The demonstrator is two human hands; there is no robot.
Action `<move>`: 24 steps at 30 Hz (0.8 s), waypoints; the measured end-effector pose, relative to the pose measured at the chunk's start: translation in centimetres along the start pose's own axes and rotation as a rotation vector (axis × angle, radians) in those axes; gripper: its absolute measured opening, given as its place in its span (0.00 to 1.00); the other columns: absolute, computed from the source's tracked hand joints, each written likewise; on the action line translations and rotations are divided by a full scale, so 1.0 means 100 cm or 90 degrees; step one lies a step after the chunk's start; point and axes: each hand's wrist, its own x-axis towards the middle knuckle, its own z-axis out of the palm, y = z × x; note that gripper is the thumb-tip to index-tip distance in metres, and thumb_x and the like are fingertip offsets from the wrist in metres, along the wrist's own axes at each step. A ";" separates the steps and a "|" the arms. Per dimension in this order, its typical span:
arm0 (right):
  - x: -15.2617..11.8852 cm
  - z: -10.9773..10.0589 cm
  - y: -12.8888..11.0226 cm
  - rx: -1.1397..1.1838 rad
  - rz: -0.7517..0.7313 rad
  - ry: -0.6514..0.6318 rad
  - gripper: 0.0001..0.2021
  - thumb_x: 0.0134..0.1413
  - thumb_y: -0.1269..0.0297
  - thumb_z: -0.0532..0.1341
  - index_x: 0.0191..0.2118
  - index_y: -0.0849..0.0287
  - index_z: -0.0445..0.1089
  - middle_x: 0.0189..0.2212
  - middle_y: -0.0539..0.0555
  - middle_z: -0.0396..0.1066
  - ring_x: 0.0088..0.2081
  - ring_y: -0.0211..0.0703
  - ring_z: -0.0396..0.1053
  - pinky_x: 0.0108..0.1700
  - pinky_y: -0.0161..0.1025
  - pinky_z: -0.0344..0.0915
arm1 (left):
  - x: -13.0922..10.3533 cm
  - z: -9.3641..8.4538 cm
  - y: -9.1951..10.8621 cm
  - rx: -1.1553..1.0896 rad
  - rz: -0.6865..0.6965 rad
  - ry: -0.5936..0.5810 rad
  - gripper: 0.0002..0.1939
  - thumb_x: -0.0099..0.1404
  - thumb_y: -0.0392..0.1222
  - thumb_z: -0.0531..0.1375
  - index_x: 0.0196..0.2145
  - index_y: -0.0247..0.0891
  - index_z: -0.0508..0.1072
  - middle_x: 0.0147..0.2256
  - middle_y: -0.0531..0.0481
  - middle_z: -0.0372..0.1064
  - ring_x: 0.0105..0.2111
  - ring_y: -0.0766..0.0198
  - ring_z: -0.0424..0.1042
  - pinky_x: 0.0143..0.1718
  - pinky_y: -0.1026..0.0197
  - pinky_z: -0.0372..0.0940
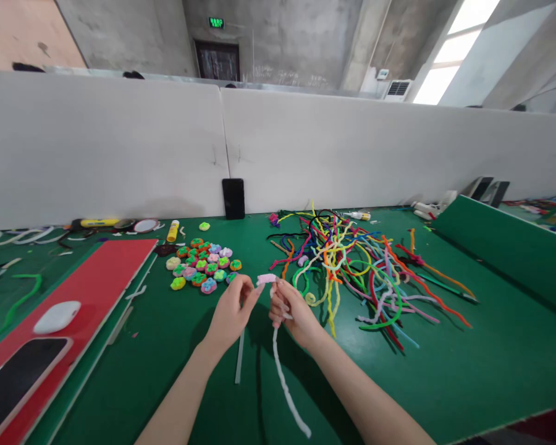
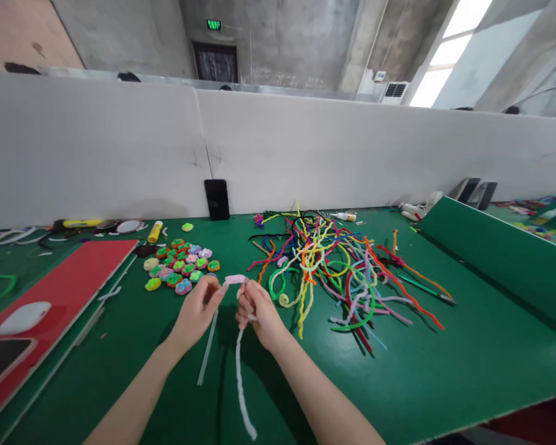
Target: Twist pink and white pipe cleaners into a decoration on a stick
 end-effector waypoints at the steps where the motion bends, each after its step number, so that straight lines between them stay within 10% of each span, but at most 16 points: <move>1: -0.001 0.000 0.000 0.016 0.016 -0.013 0.13 0.50 0.53 0.56 0.26 0.57 0.56 0.11 0.39 0.46 0.12 0.27 0.41 0.14 0.27 0.50 | -0.002 0.001 0.000 0.057 0.034 0.007 0.11 0.61 0.50 0.50 0.28 0.40 0.60 0.24 0.55 0.57 0.23 0.67 0.60 0.26 0.65 0.55; 14: -0.006 -0.002 0.001 -0.021 0.112 -0.122 0.11 0.53 0.56 0.54 0.27 0.58 0.58 0.11 0.39 0.43 0.12 0.27 0.38 0.15 0.27 0.49 | 0.000 -0.007 -0.013 0.281 0.197 -0.012 0.12 0.63 0.40 0.45 0.26 0.39 0.64 0.25 0.49 0.61 0.27 0.63 0.61 0.29 0.63 0.51; 24: -0.002 -0.010 -0.004 -0.119 0.082 -0.097 0.13 0.51 0.54 0.56 0.26 0.58 0.58 0.12 0.38 0.44 0.12 0.27 0.40 0.14 0.27 0.50 | -0.003 -0.011 0.013 -0.021 0.005 -0.118 0.17 0.63 0.48 0.46 0.19 0.39 0.56 0.16 0.57 0.50 0.18 0.68 0.52 0.23 0.65 0.47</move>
